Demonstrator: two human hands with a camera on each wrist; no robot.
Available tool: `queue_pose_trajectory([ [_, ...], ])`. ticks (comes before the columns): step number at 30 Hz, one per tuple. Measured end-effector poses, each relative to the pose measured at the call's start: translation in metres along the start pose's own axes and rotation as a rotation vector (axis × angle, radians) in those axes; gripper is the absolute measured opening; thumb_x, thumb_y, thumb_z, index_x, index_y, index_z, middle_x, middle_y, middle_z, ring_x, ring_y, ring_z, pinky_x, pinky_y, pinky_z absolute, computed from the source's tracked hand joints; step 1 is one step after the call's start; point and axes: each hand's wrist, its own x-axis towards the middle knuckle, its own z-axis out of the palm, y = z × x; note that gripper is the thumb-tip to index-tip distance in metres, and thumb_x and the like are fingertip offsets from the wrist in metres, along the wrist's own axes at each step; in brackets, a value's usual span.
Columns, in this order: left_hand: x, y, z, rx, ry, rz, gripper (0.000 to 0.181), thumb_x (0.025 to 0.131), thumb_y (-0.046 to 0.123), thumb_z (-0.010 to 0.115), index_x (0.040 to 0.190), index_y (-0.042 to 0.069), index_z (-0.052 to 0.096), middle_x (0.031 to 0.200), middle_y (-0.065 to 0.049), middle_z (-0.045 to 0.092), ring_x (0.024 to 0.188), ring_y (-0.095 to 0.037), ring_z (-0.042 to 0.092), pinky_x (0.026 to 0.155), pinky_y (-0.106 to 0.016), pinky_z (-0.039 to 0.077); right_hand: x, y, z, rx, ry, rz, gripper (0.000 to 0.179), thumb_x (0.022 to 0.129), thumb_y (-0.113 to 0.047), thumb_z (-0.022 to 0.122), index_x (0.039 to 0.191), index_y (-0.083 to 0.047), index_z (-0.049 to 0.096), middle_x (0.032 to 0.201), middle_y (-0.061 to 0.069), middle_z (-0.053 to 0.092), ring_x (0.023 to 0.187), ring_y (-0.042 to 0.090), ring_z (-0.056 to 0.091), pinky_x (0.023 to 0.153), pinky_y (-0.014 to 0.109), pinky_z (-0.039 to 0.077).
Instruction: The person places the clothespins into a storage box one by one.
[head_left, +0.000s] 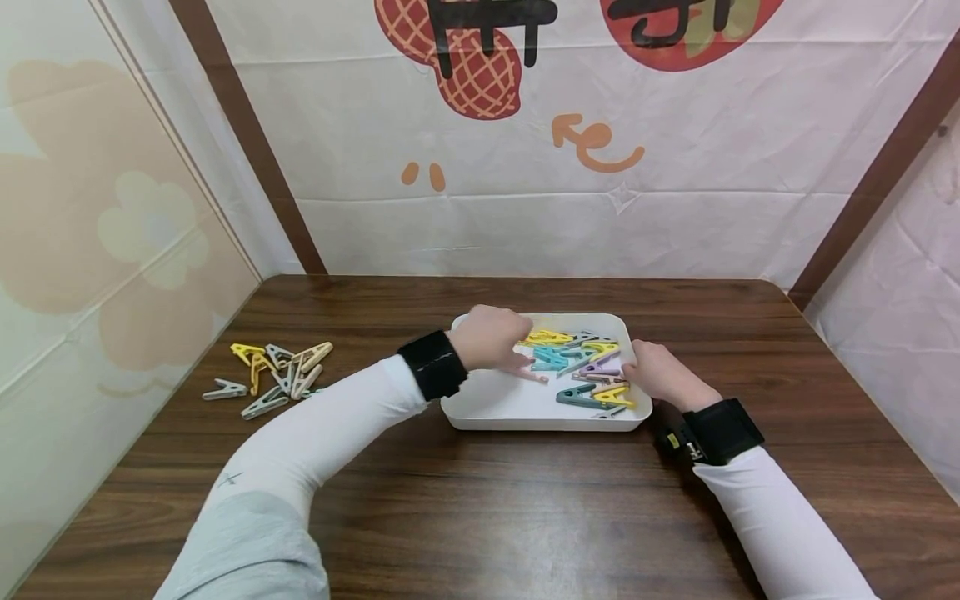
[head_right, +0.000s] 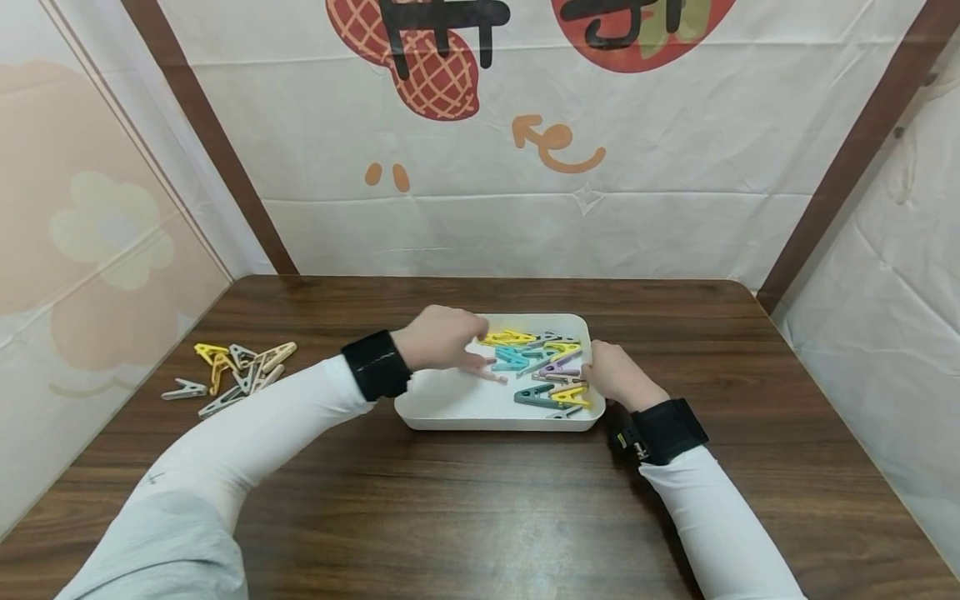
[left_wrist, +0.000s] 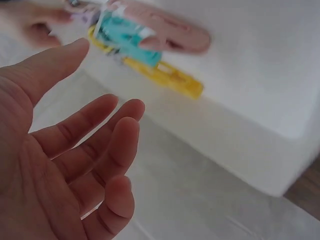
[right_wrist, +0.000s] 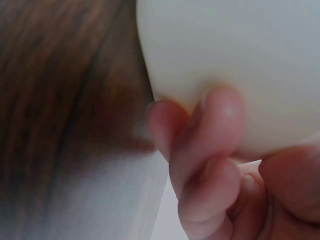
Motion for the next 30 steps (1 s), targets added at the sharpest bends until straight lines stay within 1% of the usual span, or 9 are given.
queue_pose_trajectory([
  [2, -0.014, -0.010, -0.010, -0.033, 0.016, -0.036, 0.035, 0.089, 0.044, 0.068, 0.099, 0.010, 0.066, 0.082, 0.001, 0.064, 0.069, -0.012, 0.055, 0.056, -0.029, 0.043, 0.001, 0.000, 0.000, -0.006, 0.005, -0.002, 0.042, 0.098, -0.010, 0.050, 0.126, 0.018, 0.040, 0.106, 0.029, 0.055, 0.063, 0.022, 0.057, 0.048, 0.031, 0.046],
  [4, -0.031, -0.024, -0.017, -0.061, 0.049, -0.072, 0.033, 0.091, 0.041, 0.067, 0.101, 0.010, 0.067, 0.085, 0.002, 0.066, 0.072, -0.013, 0.059, 0.058, -0.030, 0.046, 0.001, 0.000, 0.000, -0.005, 0.005, 0.001, 0.042, 0.098, -0.010, 0.050, 0.127, 0.018, 0.040, 0.107, 0.029, 0.055, 0.063, 0.023, 0.057, 0.048, 0.031, 0.046],
  [8, -0.066, -0.056, -0.026, -0.144, 0.091, -0.180, 0.028, 0.091, 0.040, 0.066, 0.097, 0.013, 0.066, 0.077, 0.004, 0.062, 0.069, -0.013, 0.058, 0.059, -0.032, 0.046, 0.002, -0.001, -0.001, 0.007, -0.003, 0.007, 0.043, 0.099, -0.010, 0.049, 0.130, 0.018, 0.039, 0.110, 0.030, 0.054, 0.064, 0.023, 0.057, 0.048, 0.031, 0.047],
  [12, -0.103, -0.085, -0.025, -0.211, 0.108, -0.286, 0.026, 0.091, 0.038, 0.066, 0.092, 0.013, 0.065, 0.073, 0.004, 0.060, 0.065, -0.014, 0.055, 0.057, -0.035, 0.044, 0.001, -0.001, -0.002, 0.010, -0.010, 0.010, 0.044, 0.099, -0.010, 0.049, 0.131, 0.018, 0.038, 0.110, 0.030, 0.054, 0.064, 0.022, 0.057, 0.048, 0.031, 0.047],
  [15, -0.129, -0.098, -0.017, -0.232, 0.072, -0.331, 0.029, 0.092, 0.039, 0.065, 0.092, 0.010, 0.065, 0.075, 0.002, 0.062, 0.065, -0.014, 0.056, 0.057, -0.036, 0.045, 0.000, -0.001, -0.001, 0.008, -0.009, 0.007, 0.043, 0.099, -0.010, 0.050, 0.130, 0.018, 0.038, 0.108, 0.029, 0.054, 0.063, 0.022, 0.056, 0.048, 0.031, 0.046],
  [19, -0.161, -0.103, -0.002, -0.266, -0.015, -0.372, 0.031, 0.092, 0.040, 0.064, 0.090, 0.009, 0.065, 0.073, 0.002, 0.061, 0.062, -0.014, 0.055, 0.054, -0.035, 0.044, 0.001, 0.000, 0.000, 0.010, -0.005, 0.001, 0.042, 0.098, -0.010, 0.050, 0.128, 0.018, 0.039, 0.106, 0.028, 0.055, 0.062, 0.022, 0.056, 0.047, 0.030, 0.046],
  [23, -0.190, -0.101, 0.010, -0.287, -0.064, -0.421, 0.031, 0.091, 0.039, 0.065, 0.080, 0.011, 0.062, 0.066, 0.003, 0.055, 0.056, -0.013, 0.049, 0.050, -0.032, 0.039, 0.000, -0.001, 0.000, 0.012, -0.004, 0.000, 0.042, 0.098, -0.010, 0.050, 0.128, 0.018, 0.040, 0.107, 0.028, 0.055, 0.067, 0.022, 0.057, 0.049, 0.030, 0.046],
  [26, -0.205, -0.097, 0.018, -0.290, -0.076, -0.453, 0.032, 0.089, 0.041, 0.067, 0.077, 0.012, 0.060, 0.064, 0.004, 0.053, 0.054, -0.013, 0.047, 0.049, -0.032, 0.036, 0.000, -0.001, -0.001, 0.012, -0.003, 0.008, 0.041, 0.098, -0.010, 0.050, 0.128, 0.017, 0.040, 0.108, 0.028, 0.055, 0.068, 0.022, 0.058, 0.049, 0.031, 0.047],
  [30, -0.219, -0.091, 0.026, -0.286, -0.093, -0.470, 0.035, 0.087, 0.044, 0.068, 0.080, 0.011, 0.060, 0.064, 0.004, 0.053, 0.054, -0.013, 0.047, 0.049, -0.032, 0.036, 0.000, -0.001, -0.001, 0.009, -0.001, 0.008, 0.042, 0.099, -0.010, 0.050, 0.129, 0.017, 0.039, 0.110, 0.029, 0.054, 0.069, 0.024, 0.058, 0.050, 0.031, 0.047],
])
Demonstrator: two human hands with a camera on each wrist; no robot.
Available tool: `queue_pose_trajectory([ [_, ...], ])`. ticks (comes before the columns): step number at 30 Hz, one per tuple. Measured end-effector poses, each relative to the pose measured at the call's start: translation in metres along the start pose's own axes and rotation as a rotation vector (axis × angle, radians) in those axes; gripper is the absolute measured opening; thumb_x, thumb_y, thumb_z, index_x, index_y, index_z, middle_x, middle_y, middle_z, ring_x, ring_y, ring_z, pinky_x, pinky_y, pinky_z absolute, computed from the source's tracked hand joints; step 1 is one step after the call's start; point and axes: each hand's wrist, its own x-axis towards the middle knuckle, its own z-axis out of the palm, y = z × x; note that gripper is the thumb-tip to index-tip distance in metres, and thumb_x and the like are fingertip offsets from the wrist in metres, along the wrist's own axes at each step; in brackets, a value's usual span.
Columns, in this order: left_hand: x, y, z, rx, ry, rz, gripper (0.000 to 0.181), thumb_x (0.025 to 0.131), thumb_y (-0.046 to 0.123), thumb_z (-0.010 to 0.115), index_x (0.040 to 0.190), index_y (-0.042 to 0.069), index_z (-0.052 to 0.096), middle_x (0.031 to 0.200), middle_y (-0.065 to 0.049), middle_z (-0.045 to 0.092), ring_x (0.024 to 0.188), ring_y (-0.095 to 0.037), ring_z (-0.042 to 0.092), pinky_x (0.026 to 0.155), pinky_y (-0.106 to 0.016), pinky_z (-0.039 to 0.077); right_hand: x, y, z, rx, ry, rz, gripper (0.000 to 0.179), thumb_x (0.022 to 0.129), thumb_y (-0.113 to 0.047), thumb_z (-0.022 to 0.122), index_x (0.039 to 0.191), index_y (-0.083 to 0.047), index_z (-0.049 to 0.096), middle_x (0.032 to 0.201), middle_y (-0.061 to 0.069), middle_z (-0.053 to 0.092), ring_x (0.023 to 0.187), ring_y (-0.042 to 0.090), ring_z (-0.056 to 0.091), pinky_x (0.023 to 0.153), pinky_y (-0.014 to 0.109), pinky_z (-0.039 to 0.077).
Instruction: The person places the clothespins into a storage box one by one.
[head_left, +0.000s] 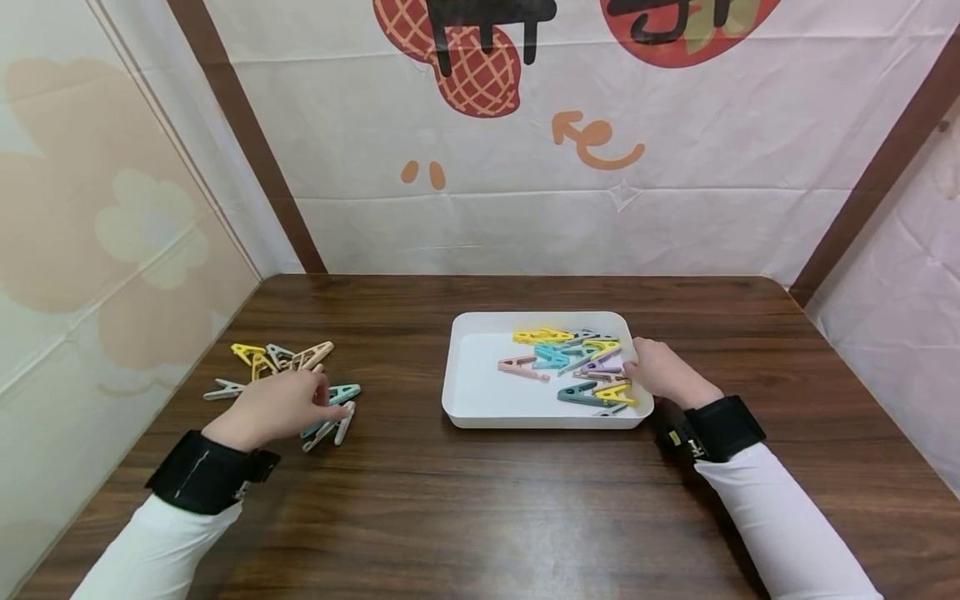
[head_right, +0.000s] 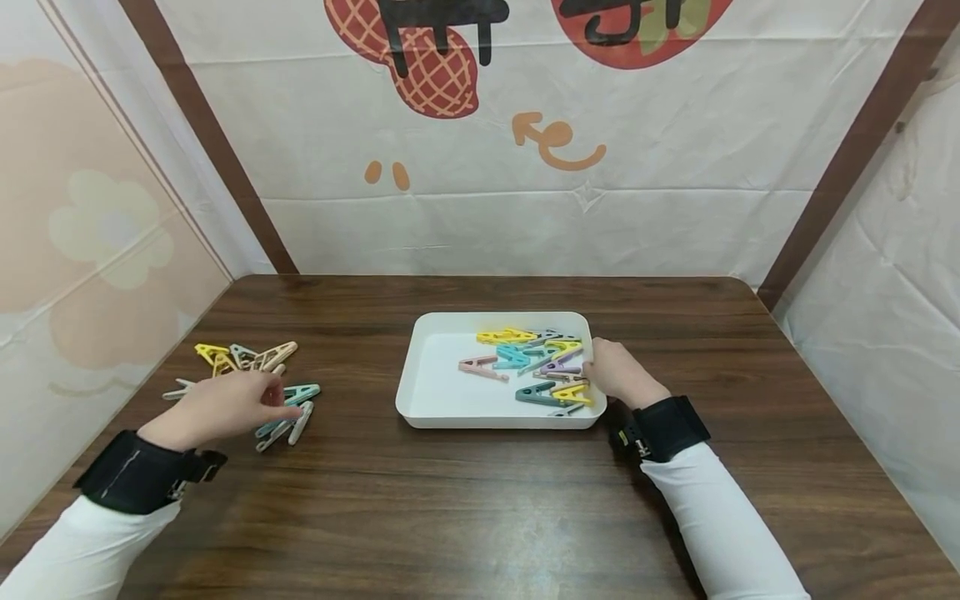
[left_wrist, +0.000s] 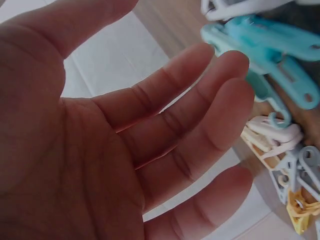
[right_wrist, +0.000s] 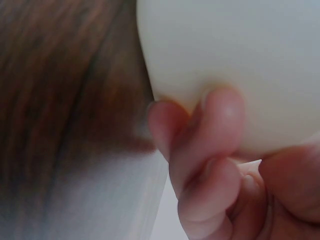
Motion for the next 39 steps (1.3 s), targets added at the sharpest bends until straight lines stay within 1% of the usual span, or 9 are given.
queue_pose_trajectory([
  [3, -0.006, 0.000, 0.006, 0.006, 0.004, 0.000, 0.035, 0.086, 0.044, 0.069, 0.080, 0.011, 0.060, 0.066, 0.004, 0.052, 0.055, -0.013, 0.046, 0.050, -0.033, 0.036, 0.000, -0.001, 0.000, -0.003, -0.001, 0.002, 0.044, 0.099, -0.010, 0.049, 0.131, 0.018, 0.038, 0.112, 0.029, 0.054, 0.071, 0.025, 0.058, 0.052, 0.031, 0.047],
  [7, -0.010, 0.000, 0.012, -0.003, 0.009, -0.002, 0.034, 0.084, 0.044, 0.071, 0.078, 0.013, 0.059, 0.063, 0.004, 0.051, 0.054, -0.013, 0.045, 0.050, -0.032, 0.036, 0.000, 0.000, 0.000, 0.004, -0.006, 0.016, 0.045, 0.099, -0.011, 0.049, 0.132, 0.018, 0.037, 0.113, 0.030, 0.053, 0.066, 0.023, 0.058, 0.050, 0.031, 0.047],
  [16, -0.010, 0.003, 0.021, 0.004, -0.004, -0.031, 0.037, 0.082, 0.045, 0.073, 0.074, 0.012, 0.058, 0.060, 0.005, 0.050, 0.054, -0.013, 0.045, 0.050, -0.032, 0.034, 0.000, 0.001, 0.000, 0.007, -0.006, 0.014, 0.045, 0.099, -0.011, 0.049, 0.131, 0.018, 0.037, 0.112, 0.031, 0.053, 0.068, 0.023, 0.058, 0.049, 0.031, 0.047],
  [21, -0.009, 0.009, 0.024, 0.029, 0.051, -0.044, 0.044, 0.082, 0.044, 0.073, 0.060, 0.016, 0.047, 0.052, 0.005, 0.044, 0.047, -0.013, 0.040, 0.047, -0.029, 0.024, -0.001, 0.000, -0.001, 0.000, -0.008, 0.015, 0.045, 0.099, -0.011, 0.049, 0.131, 0.019, 0.037, 0.113, 0.031, 0.053, 0.069, 0.023, 0.058, 0.049, 0.030, 0.047],
  [23, -0.009, 0.010, 0.026, 0.038, 0.077, -0.043, 0.046, 0.082, 0.042, 0.074, 0.059, 0.016, 0.044, 0.051, 0.006, 0.040, 0.046, -0.012, 0.038, 0.047, -0.028, 0.022, 0.000, 0.000, -0.001, 0.000, -0.010, 0.017, 0.045, 0.099, -0.011, 0.049, 0.131, 0.018, 0.037, 0.113, 0.031, 0.053, 0.068, 0.023, 0.057, 0.049, 0.030, 0.046],
  [26, -0.009, 0.011, 0.028, 0.041, 0.092, -0.051, 0.045, 0.082, 0.039, 0.075, 0.059, 0.016, 0.043, 0.053, 0.005, 0.038, 0.047, -0.012, 0.037, 0.047, -0.028, 0.023, 0.000, -0.001, -0.001, 0.002, -0.014, 0.022, 0.045, 0.099, -0.011, 0.049, 0.132, 0.018, 0.037, 0.113, 0.030, 0.053, 0.067, 0.023, 0.057, 0.050, 0.031, 0.046],
  [29, -0.009, 0.011, 0.030, 0.044, 0.093, -0.058, 0.041, 0.081, 0.038, 0.075, 0.063, 0.015, 0.046, 0.057, 0.004, 0.041, 0.049, -0.013, 0.039, 0.048, -0.029, 0.027, 0.000, -0.001, -0.001, 0.001, -0.016, 0.025, 0.045, 0.099, -0.011, 0.049, 0.132, 0.018, 0.037, 0.113, 0.031, 0.053, 0.069, 0.024, 0.058, 0.050, 0.031, 0.047],
  [36, -0.012, 0.012, 0.031, 0.067, 0.084, -0.050, 0.038, 0.075, 0.040, 0.080, 0.070, 0.014, 0.053, 0.063, 0.003, 0.047, 0.053, -0.014, 0.043, 0.049, -0.033, 0.033, 0.001, -0.001, -0.001, -0.022, -0.020, 0.029, 0.046, 0.099, -0.012, 0.050, 0.131, 0.018, 0.038, 0.113, 0.029, 0.053, 0.086, 0.029, 0.058, 0.058, 0.030, 0.046],
  [39, -0.014, 0.012, 0.031, 0.055, 0.085, -0.045, 0.037, 0.074, 0.038, 0.081, 0.069, 0.014, 0.053, 0.063, 0.004, 0.046, 0.054, -0.013, 0.043, 0.049, -0.032, 0.033, 0.000, -0.001, -0.002, -0.013, -0.022, 0.033, 0.045, 0.099, -0.012, 0.050, 0.132, 0.018, 0.038, 0.113, 0.029, 0.054, 0.083, 0.028, 0.058, 0.056, 0.031, 0.047],
])
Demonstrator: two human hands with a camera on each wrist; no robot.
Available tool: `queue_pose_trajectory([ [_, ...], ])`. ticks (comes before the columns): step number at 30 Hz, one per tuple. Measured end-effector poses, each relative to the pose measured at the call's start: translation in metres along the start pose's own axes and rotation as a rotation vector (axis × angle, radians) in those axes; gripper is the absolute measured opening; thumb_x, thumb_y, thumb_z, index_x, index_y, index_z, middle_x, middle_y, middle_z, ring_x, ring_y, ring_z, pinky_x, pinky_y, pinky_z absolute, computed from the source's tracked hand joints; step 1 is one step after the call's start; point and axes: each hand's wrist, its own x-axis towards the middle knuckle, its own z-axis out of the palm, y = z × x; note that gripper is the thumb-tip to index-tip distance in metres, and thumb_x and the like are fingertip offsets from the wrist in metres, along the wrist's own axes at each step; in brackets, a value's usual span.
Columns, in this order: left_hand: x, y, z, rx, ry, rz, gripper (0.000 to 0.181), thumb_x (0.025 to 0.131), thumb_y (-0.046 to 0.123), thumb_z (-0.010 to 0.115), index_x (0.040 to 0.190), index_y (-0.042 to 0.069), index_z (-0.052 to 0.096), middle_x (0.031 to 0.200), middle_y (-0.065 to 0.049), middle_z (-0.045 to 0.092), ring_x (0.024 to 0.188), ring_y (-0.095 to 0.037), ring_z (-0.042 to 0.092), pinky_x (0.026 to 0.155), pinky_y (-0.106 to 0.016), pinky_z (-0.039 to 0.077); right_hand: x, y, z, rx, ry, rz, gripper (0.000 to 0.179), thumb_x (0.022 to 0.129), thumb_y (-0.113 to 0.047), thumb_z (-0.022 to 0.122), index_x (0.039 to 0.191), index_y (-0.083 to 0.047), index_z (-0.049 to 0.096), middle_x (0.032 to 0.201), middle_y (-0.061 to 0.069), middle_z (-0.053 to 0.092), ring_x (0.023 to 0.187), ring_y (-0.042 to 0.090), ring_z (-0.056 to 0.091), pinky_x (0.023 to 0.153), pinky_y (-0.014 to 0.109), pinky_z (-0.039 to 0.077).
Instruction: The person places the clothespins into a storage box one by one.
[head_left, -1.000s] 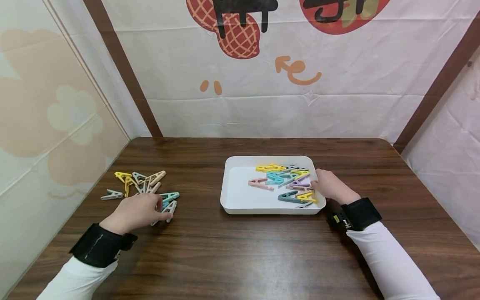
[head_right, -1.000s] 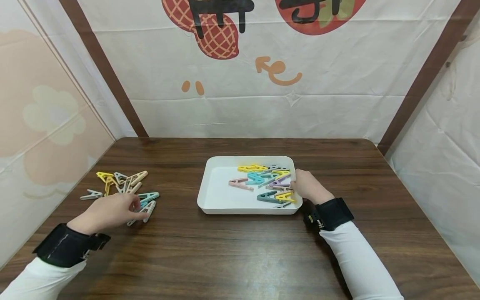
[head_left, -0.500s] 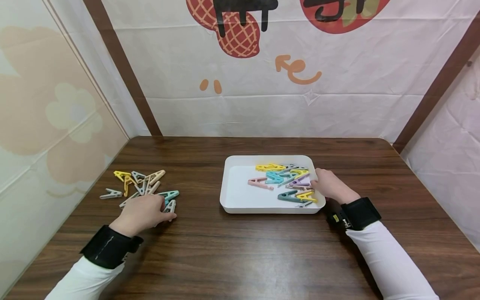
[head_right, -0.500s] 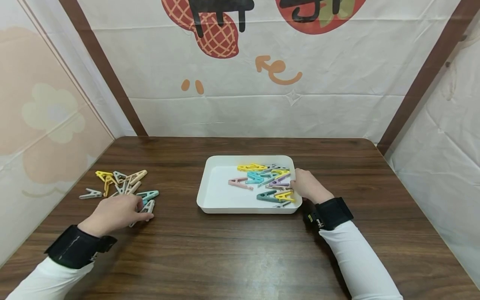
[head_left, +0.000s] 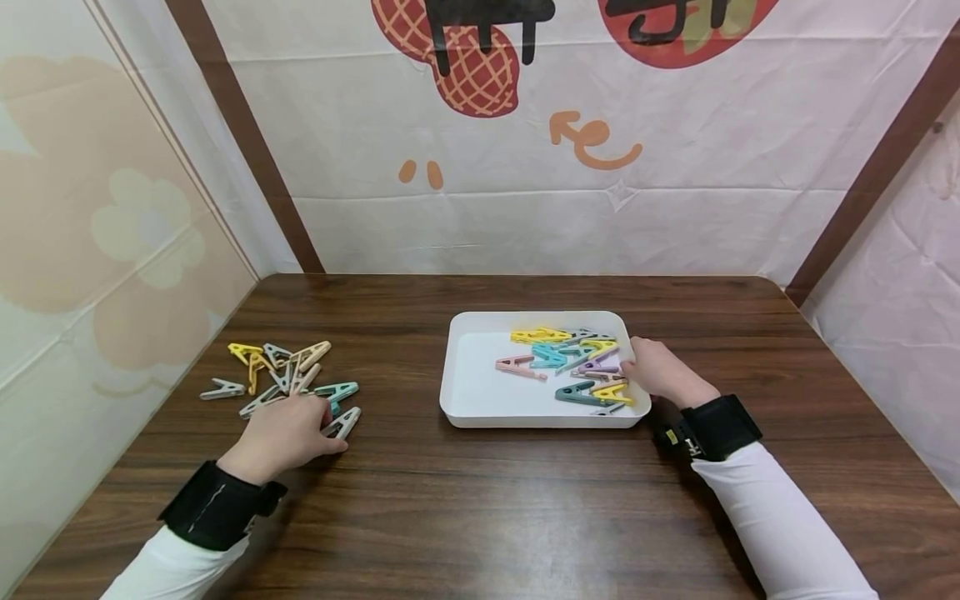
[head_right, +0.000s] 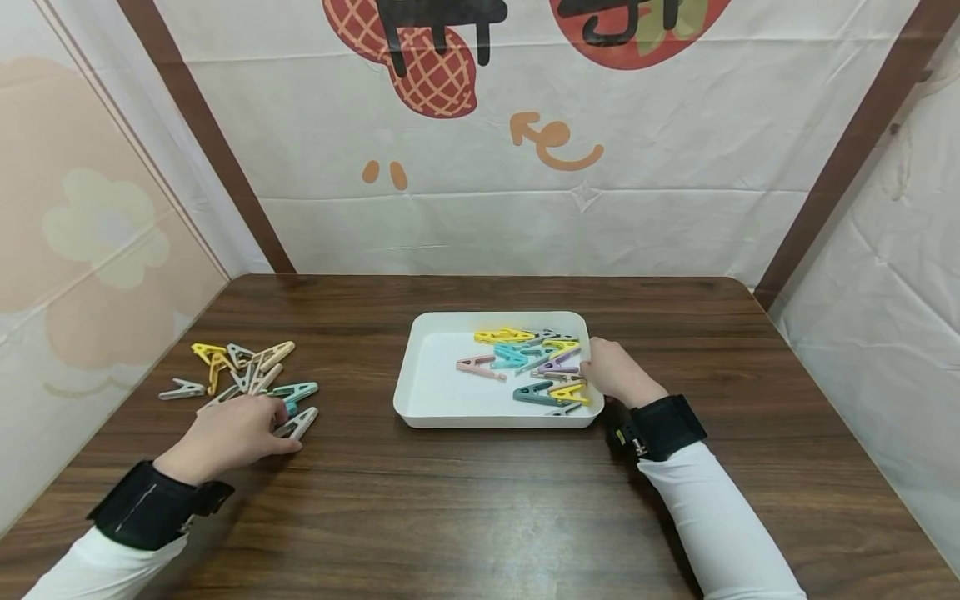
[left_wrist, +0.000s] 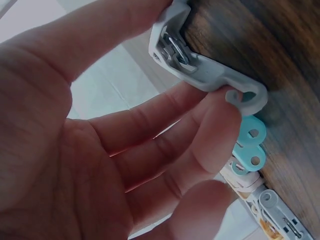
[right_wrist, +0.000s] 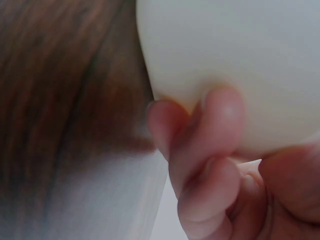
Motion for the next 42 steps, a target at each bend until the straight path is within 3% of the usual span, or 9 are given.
queue_pose_trajectory([
  [8, 0.001, 0.001, -0.006, -0.056, 0.045, 0.035, 0.031, 0.078, 0.037, 0.078, 0.075, 0.013, 0.059, 0.063, 0.004, 0.050, 0.054, -0.012, 0.043, 0.050, -0.032, 0.034, 0.002, 0.002, 0.003, 0.012, -0.002, 0.006, 0.047, 0.099, -0.013, 0.050, 0.133, 0.017, 0.037, 0.115, 0.029, 0.053, 0.081, 0.026, 0.058, 0.057, 0.031, 0.047],
  [14, 0.016, 0.014, -0.025, -0.085, 0.131, 0.082, 0.030, 0.081, 0.035, 0.077, 0.089, 0.008, 0.067, 0.070, 0.003, 0.058, 0.056, -0.011, 0.046, 0.049, -0.031, 0.037, 0.002, 0.004, 0.004, 0.029, 0.009, -0.009, 0.045, 0.099, -0.011, 0.050, 0.132, 0.017, 0.037, 0.110, 0.028, 0.054, 0.069, 0.023, 0.057, 0.049, 0.031, 0.046],
  [23, 0.053, 0.069, -0.051, -0.116, 0.143, 0.232, 0.029, 0.083, 0.035, 0.075, 0.093, 0.009, 0.068, 0.072, 0.004, 0.058, 0.060, -0.011, 0.049, 0.053, -0.030, 0.040, 0.000, 0.003, 0.003, 0.038, 0.009, -0.011, 0.044, 0.099, -0.011, 0.050, 0.131, 0.017, 0.038, 0.110, 0.028, 0.054, 0.067, 0.023, 0.057, 0.049, 0.031, 0.047],
  [28, 0.071, 0.104, -0.056, -0.050, 0.158, 0.365, 0.025, 0.082, 0.033, 0.075, 0.089, 0.011, 0.066, 0.068, 0.006, 0.054, 0.059, -0.010, 0.047, 0.051, -0.028, 0.039, 0.000, 0.003, 0.003, 0.039, 0.013, -0.010, 0.043, 0.099, -0.011, 0.049, 0.131, 0.016, 0.038, 0.108, 0.027, 0.054, 0.065, 0.022, 0.057, 0.049, 0.031, 0.046],
  [33, 0.090, 0.136, -0.052, 0.022, 0.075, 0.455, 0.026, 0.083, 0.034, 0.074, 0.089, 0.009, 0.068, 0.067, 0.006, 0.053, 0.058, -0.010, 0.046, 0.049, -0.024, 0.036, -0.001, 0.002, 0.003, 0.041, 0.010, -0.011, 0.043, 0.100, -0.011, 0.049, 0.131, 0.016, 0.038, 0.110, 0.027, 0.054, 0.068, 0.023, 0.057, 0.050, 0.031, 0.046],
  [39, 0.108, 0.168, -0.040, 0.121, -0.095, 0.483, 0.029, 0.085, 0.038, 0.074, 0.092, 0.011, 0.070, 0.070, 0.006, 0.056, 0.064, -0.012, 0.048, 0.055, -0.025, 0.037, -0.001, 0.002, 0.003, 0.037, 0.011, -0.014, 0.043, 0.099, -0.011, 0.050, 0.131, 0.016, 0.039, 0.110, 0.027, 0.054, 0.072, 0.024, 0.057, 0.050, 0.031, 0.046],
  [42, 0.116, 0.181, -0.033, 0.175, -0.146, 0.501, 0.026, 0.086, 0.037, 0.073, 0.089, 0.012, 0.069, 0.068, 0.005, 0.055, 0.063, -0.012, 0.047, 0.055, -0.025, 0.036, -0.001, 0.002, 0.002, 0.038, 0.011, -0.014, 0.043, 0.099, -0.011, 0.050, 0.131, 0.016, 0.038, 0.110, 0.027, 0.054, 0.072, 0.023, 0.057, 0.050, 0.031, 0.047],
])
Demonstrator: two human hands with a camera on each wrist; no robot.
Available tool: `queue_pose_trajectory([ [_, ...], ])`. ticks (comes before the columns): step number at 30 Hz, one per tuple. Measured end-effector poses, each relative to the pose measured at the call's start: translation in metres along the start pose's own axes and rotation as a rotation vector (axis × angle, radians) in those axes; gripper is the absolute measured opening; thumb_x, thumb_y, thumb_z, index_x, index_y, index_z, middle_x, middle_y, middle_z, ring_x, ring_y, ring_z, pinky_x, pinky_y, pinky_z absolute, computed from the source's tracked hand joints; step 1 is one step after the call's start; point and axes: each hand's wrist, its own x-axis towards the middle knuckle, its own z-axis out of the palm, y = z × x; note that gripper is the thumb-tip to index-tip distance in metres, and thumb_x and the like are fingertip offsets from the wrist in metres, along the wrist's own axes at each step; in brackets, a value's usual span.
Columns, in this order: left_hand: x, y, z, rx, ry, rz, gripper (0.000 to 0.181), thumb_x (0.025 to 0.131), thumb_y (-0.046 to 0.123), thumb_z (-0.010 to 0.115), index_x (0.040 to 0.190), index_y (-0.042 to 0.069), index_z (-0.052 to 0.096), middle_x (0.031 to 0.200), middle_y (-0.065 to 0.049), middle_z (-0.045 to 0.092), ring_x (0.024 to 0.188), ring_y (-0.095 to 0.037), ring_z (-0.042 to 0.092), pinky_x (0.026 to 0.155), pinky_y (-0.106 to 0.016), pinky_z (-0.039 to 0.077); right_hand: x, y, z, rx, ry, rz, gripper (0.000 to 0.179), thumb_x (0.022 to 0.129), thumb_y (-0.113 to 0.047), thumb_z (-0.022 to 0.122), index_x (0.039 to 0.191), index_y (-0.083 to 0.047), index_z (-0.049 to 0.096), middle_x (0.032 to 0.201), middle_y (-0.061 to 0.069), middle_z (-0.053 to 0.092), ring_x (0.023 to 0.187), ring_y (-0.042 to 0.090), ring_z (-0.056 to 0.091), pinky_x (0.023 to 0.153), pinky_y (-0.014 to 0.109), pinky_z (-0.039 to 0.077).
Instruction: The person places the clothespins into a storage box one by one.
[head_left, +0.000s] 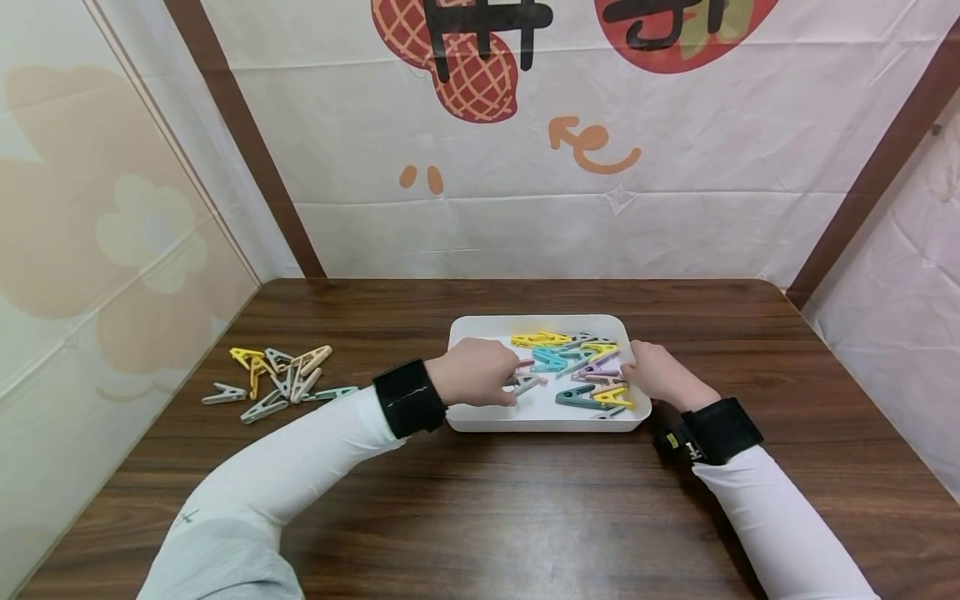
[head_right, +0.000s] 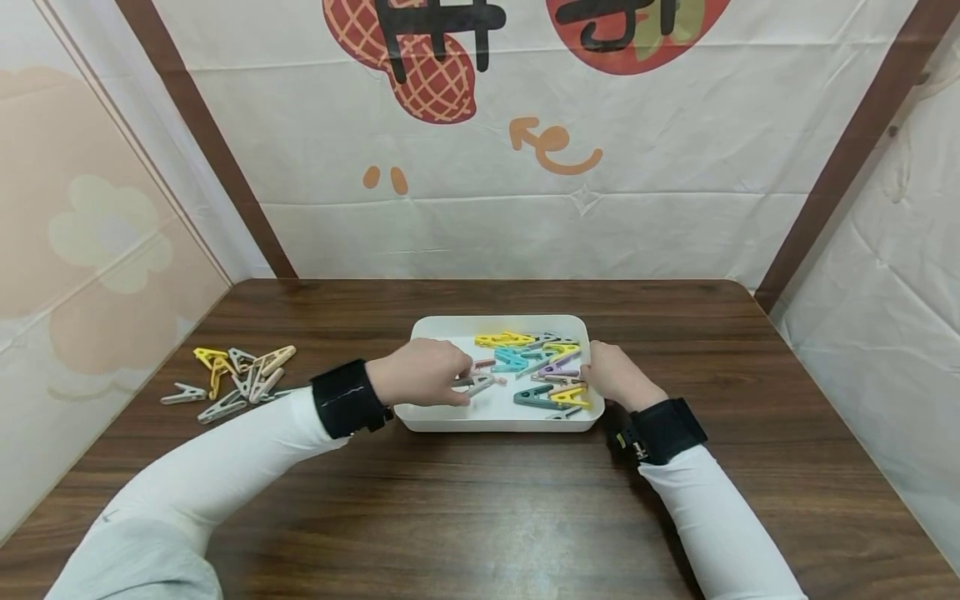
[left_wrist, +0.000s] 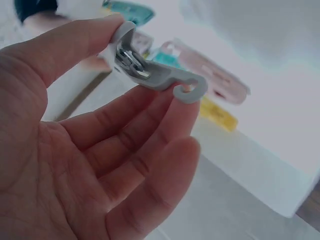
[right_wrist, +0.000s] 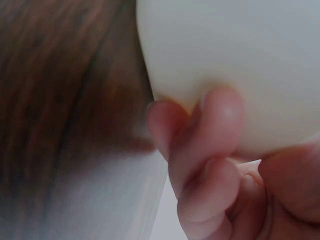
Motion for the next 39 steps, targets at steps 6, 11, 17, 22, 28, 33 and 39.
queue_pose_trajectory([
  [6, 0.022, 0.011, 0.005, 0.127, -0.049, 0.050, 0.015, 0.088, 0.028, 0.069, 0.090, 0.013, 0.068, 0.073, 0.003, 0.056, 0.064, -0.013, 0.047, 0.056, -0.026, 0.037, 0.000, 0.000, -0.001, -0.005, 0.005, 0.001, 0.045, 0.099, -0.011, 0.050, 0.132, 0.017, 0.037, 0.112, 0.029, 0.053, 0.071, 0.024, 0.058, 0.050, 0.031, 0.046],
  [11, 0.036, 0.017, 0.011, 0.166, -0.061, 0.072, 0.009, 0.088, 0.022, 0.065, 0.085, 0.013, 0.065, 0.068, 0.003, 0.049, 0.064, -0.013, 0.044, 0.055, -0.027, 0.035, 0.000, 0.000, -0.002, -0.009, -0.003, -0.009, 0.046, 0.099, -0.011, 0.050, 0.132, 0.018, 0.036, 0.111, 0.030, 0.053, 0.061, 0.022, 0.056, 0.047, 0.031, 0.045],
  [17, 0.045, 0.026, 0.008, 0.248, -0.075, 0.082, 0.010, 0.091, 0.023, 0.063, 0.089, 0.014, 0.066, 0.069, 0.004, 0.048, 0.064, -0.013, 0.044, 0.054, -0.026, 0.034, 0.000, -0.001, -0.003, -0.012, 0.002, -0.013, 0.044, 0.099, -0.011, 0.050, 0.130, 0.017, 0.037, 0.108, 0.029, 0.053, 0.059, 0.021, 0.055, 0.047, 0.031, 0.046],
  [22, 0.056, 0.031, 0.011, 0.294, -0.072, 0.114, 0.012, 0.093, 0.024, 0.061, 0.096, 0.014, 0.068, 0.073, 0.004, 0.052, 0.067, -0.011, 0.047, 0.056, -0.025, 0.039, 0.000, 0.000, -0.003, -0.009, -0.001, -0.011, 0.043, 0.100, -0.011, 0.050, 0.130, 0.017, 0.038, 0.109, 0.028, 0.053, 0.060, 0.022, 0.056, 0.048, 0.031, 0.046],
  [28, 0.066, 0.034, 0.016, 0.275, -0.103, 0.133, 0.023, 0.091, 0.033, 0.067, 0.104, 0.014, 0.068, 0.087, 0.003, 0.063, 0.077, -0.012, 0.053, 0.067, -0.026, 0.046, 0.001, 0.001, -0.001, -0.010, -0.001, -0.012, 0.045, 0.099, -0.011, 0.050, 0.131, 0.017, 0.037, 0.109, 0.029, 0.053, 0.059, 0.022, 0.056, 0.047, 0.031, 0.046],
  [33, 0.069, 0.035, 0.018, 0.263, -0.091, 0.125, 0.023, 0.090, 0.033, 0.069, 0.102, 0.014, 0.068, 0.087, 0.003, 0.064, 0.076, -0.011, 0.053, 0.068, -0.027, 0.047, 0.001, 0.001, 0.000, -0.013, 0.003, -0.024, 0.043, 0.099, -0.011, 0.050, 0.130, 0.017, 0.037, 0.107, 0.029, 0.053, 0.053, 0.020, 0.053, 0.045, 0.030, 0.045],
  [39, 0.066, 0.035, 0.017, 0.270, -0.045, 0.135, 0.019, 0.088, 0.034, 0.070, 0.090, 0.015, 0.065, 0.077, 0.006, 0.057, 0.069, -0.010, 0.049, 0.061, -0.026, 0.044, 0.001, 0.002, 0.000, -0.017, 0.007, -0.026, 0.043, 0.099, -0.011, 0.050, 0.129, 0.017, 0.038, 0.105, 0.028, 0.054, 0.052, 0.020, 0.053, 0.045, 0.031, 0.044],
])
